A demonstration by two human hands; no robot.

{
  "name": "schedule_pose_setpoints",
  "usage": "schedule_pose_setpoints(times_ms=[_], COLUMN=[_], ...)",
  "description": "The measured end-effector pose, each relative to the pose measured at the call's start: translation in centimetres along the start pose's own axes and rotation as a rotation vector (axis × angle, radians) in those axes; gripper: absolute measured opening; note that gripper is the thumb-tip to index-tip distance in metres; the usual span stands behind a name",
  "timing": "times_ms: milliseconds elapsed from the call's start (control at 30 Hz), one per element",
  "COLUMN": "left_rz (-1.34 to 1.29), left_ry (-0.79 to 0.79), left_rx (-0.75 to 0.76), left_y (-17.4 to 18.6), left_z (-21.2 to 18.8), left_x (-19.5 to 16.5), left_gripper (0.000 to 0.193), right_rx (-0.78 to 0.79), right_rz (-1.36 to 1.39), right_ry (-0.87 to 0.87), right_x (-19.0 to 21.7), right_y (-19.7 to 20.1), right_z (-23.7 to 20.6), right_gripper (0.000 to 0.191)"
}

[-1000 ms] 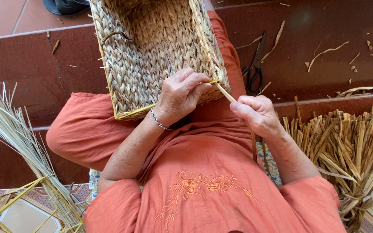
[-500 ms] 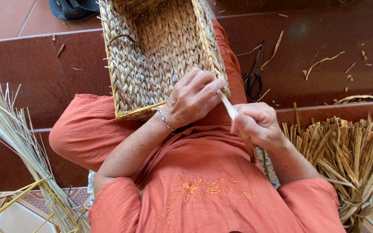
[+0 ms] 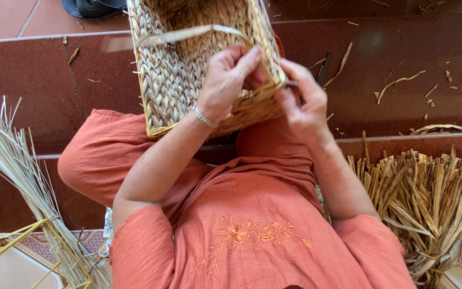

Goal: The person weaves a rectangular basket using dried palm leaves, interlacing strands along the rim and sides. They occasionally trim excess material with scissors and adjust the basket's position while seated on the floor.

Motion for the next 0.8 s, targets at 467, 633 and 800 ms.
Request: schedule_pose_setpoints(times_ms=[467, 633, 800], left_rz=[-0.082, -0.058, 0.114], left_ry=[-0.013, 0.075, -0.090], left_rx=[0.043, 0.039, -0.028], left_y=[-0.9, 0.0, 0.9], left_z=[7.3, 7.3, 8.3], left_x=[2.5, 0.6, -1.4], left_gripper=[0.025, 0.022, 0.030], right_rx=[0.034, -0.002, -0.025], right_rz=[0.221, 0.219, 0.030], right_ry=[-0.123, -0.134, -0.043], right_x=[-4.4, -4.6, -4.4], right_y=[0.9, 0.1, -0.6], right_z=[4.9, 5.1, 5.7], right_gripper=[0.055, 0.052, 0.059])
Point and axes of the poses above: each hand's wrist, its own z-axis towards the middle knuckle, its own y-axis out of the back of the hand, x = y × z, the point moved 2 cm from there along z, towards the middle knuckle, and after that the axes turned 15 degrees about -x, right-handed, at the moved point
